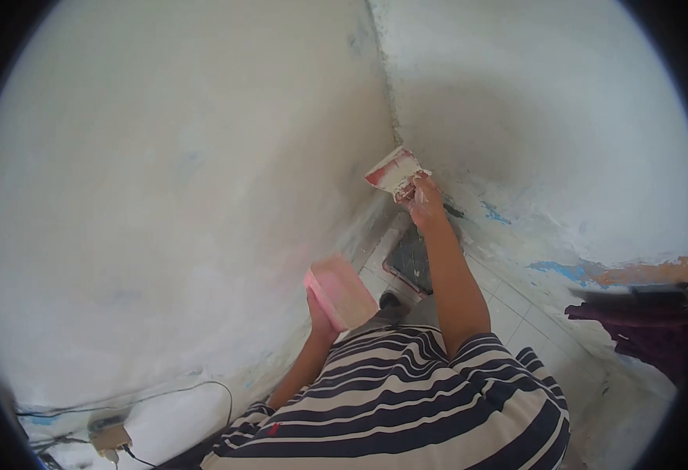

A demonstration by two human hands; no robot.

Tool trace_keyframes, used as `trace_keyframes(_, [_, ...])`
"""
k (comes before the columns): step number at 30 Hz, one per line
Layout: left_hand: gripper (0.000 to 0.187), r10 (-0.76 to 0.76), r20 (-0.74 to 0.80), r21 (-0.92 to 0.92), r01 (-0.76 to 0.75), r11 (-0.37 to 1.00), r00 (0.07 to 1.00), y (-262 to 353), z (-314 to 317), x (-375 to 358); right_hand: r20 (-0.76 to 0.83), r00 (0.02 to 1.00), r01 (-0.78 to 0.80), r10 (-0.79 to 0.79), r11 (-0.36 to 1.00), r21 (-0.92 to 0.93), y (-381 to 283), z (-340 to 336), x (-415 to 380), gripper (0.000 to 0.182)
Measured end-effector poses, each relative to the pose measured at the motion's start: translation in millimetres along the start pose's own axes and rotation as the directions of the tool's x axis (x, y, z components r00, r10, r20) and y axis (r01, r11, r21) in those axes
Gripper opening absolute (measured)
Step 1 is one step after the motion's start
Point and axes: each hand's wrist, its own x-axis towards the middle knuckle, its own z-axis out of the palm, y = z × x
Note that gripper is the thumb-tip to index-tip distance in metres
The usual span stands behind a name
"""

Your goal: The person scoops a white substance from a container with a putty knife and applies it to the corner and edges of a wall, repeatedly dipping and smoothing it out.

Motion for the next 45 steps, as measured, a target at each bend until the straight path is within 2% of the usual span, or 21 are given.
trace_keyframes(2, [0.073, 0.012, -0.037, 0.037, -0.011, 0.999, 0.999, -3, 3, -2, 0.016, 1.000, -0.015, 0.022, 0.944, -0.330, -10, -8, 15, 0.008])
trace_keyframes(3, [0.072, 0.007, -0.042, 0.029, -0.006, 1.000, 0.999, -4, 4, -3, 0.012, 1.000, -0.009, 0.014, 0.948, -0.317, -8, -19, 34, 0.008])
trace_keyframes(5, [0.072, -0.002, -0.041, 0.032, 0.004, 0.999, 0.999, -8, 2, -3, -0.146, 0.989, -0.133, 0.039, 0.681, -0.720, 8, -49, 96, 0.009])
trace_keyframes(7, [0.071, -0.001, -0.070, 0.026, 0.002, 1.000, 0.998, -12, -4, -2, -0.246, 0.953, -0.095, -0.178, 0.594, -0.799, 27, -47, 139, 0.016])
trace_keyframes(8, [0.071, -0.003, -0.072, 0.033, 0.006, 0.999, 0.997, -12, -3, -1, 0.019, 0.951, 0.067, -0.309, 0.143, -0.988, 41, -68, 172, 0.019])
trace_keyframes(9, [0.071, -0.007, -0.104, 0.042, 0.011, 0.999, 0.995, -12, -2, -2, 0.311, 0.904, 0.202, -0.293, -0.349, -0.915, 40, -61, 183, 0.023])
trace_keyframes(11, [0.072, -0.005, -0.141, 0.052, 0.013, 0.999, 0.990, -12, -4, -5, -0.016, 0.968, -0.030, -0.251, -0.054, -0.998, 21, -7, 198, 0.025])
trace_keyframes(13, [0.072, -0.007, -0.110, 0.058, 0.014, 0.998, 0.994, -12, -9, -3, -0.071, 0.925, 0.044, -0.373, 0.291, -0.956, 11, 35, 215, 0.023])
trace_keyframes(15, [0.073, 0.020, -0.100, 0.071, -0.013, 0.997, 0.995, -7, 1, -4, 0.023, 0.893, 0.108, -0.449, 0.164, -0.981, -45, 119, 185, 0.022])
trace_keyframes(17, [0.073, 0.043, -0.103, 0.080, -0.035, 0.996, 0.994, -5, 5, -4, 0.057, 0.939, 0.223, -0.338, 0.476, -0.851, -108, 202, 122, 0.025])
trace_keyframes(19, [0.074, 0.005, -0.080, 0.055, -0.001, 0.998, 0.997, -9, -1, -5, 0.196, 0.871, 0.423, -0.451, 0.486, -0.765, -147, 245, 79, 0.026])
trace_keyframes(22, [0.074, -0.005, -0.020, 0.040, 0.006, 0.999, 1.000, -7, 10, -4, 0.335, 0.838, 0.513, -0.432, 0.412, -0.753, -172, 240, 75, 0.024])
trace_keyframes(24, [0.075, 0.022, -0.011, 0.036, -0.022, 0.999, 1.000, -7, 14, -3, 0.717, 0.589, 0.683, -0.371, -0.244, -0.688, -152, 168, 132, 0.017])
trace_keyframes(26, [0.075, 0.047, -0.002, 0.031, -0.047, 0.998, 0.999, -6, 17, -2, 0.669, 0.659, 0.598, -0.343, -0.300, -0.743, -115, 125, 148, 0.014])
trace_keyframes(27, [0.076, 0.038, 0.008, 0.023, -0.038, 0.999, 0.999, -5, 18, -3, 0.302, 0.889, 0.373, -0.343, 0.161, -0.914, -109, 145, 114, 0.016])
trace_keyframes(28, [0.076, 0.025, 0.014, 0.015, -0.025, 1.000, 1.000, -3, 18, -3, -0.076, 0.986, 0.020, -0.145, 0.565, -0.825, -101, 172, 84, 0.018])
trace_keyframes(31, [0.076, 0.031, 0.032, 0.028, -0.032, 0.999, 0.999, -4, 9, 1, 0.093, 0.995, 0.087, -0.028, 0.680, -0.728, -80, 190, 87, 0.019])
trace_keyframes(33, [0.076, 0.041, 0.044, 0.019, -0.042, 0.999, 0.998, -5, 6, 3, 0.082, 0.980, 0.196, -0.183, 0.784, -0.590, -78, 216, 108, 0.020])
trace_keyframes(35, [0.076, 0.049, 0.048, 0.009, -0.050, 0.999, 0.998, -9, 13, 9, 0.166, 0.965, 0.258, -0.201, 0.825, -0.503, -118, 258, 84, 0.020])
trace_keyframes(40, [0.076, 0.057, 0.077, -0.030, -0.055, 0.998, 0.995, -8, 17, 9, 0.398, 0.869, 0.486, -0.295, 0.665, -0.567, -200, 288, 41, 0.017])
trace_keyframes(45, [0.076, 0.074, 0.076, -0.046, -0.071, 0.996, 0.994, -10, 19, 6, 0.300, 0.899, 0.428, -0.320, 0.488, -0.761, -184, 228, 49, 0.019])
